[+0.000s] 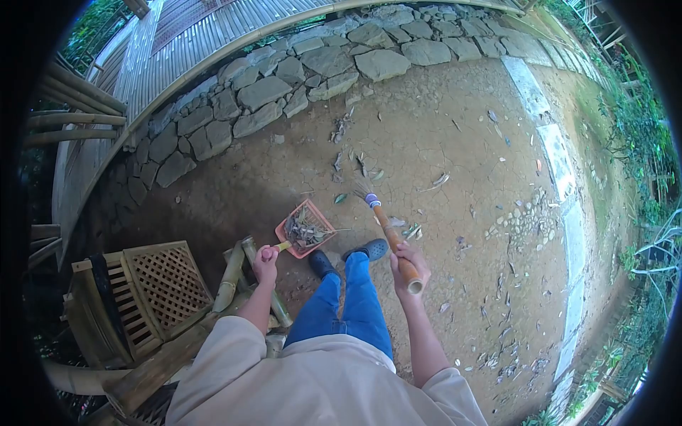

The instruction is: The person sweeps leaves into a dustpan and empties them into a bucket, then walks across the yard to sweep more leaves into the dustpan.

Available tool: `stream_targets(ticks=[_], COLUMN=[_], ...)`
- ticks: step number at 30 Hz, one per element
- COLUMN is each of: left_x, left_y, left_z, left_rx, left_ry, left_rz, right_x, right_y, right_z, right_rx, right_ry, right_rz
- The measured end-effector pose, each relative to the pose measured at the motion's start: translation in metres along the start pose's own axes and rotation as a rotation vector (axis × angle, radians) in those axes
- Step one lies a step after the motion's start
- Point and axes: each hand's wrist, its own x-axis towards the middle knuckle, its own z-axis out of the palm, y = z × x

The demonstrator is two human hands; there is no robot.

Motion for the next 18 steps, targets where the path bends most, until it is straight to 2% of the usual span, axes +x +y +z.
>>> stream_targets(ticks=[9, 15, 18], left_x=[0.007, 0.002, 0.009], left_y=[-0.028, -0.007, -0.023], left_z=[0.013, -0.004, -0.009], left_rx=[-0.069, -0.042, -0.112], left_ry=[0.016, 0.020, 0.018], left_rz=[0.032, -0.013, -0.001], right_x=[-0.016, -0.003, 0.000], right_y=[-0.016, -0.042, -0.050], right_z=[-0.009, -0.044, -0.042], right_rx=[0.109, 0.258, 0.259], right_ry=[-0.249, -0.143, -0.133], right_rz=[0.072, 0.301, 0.271])
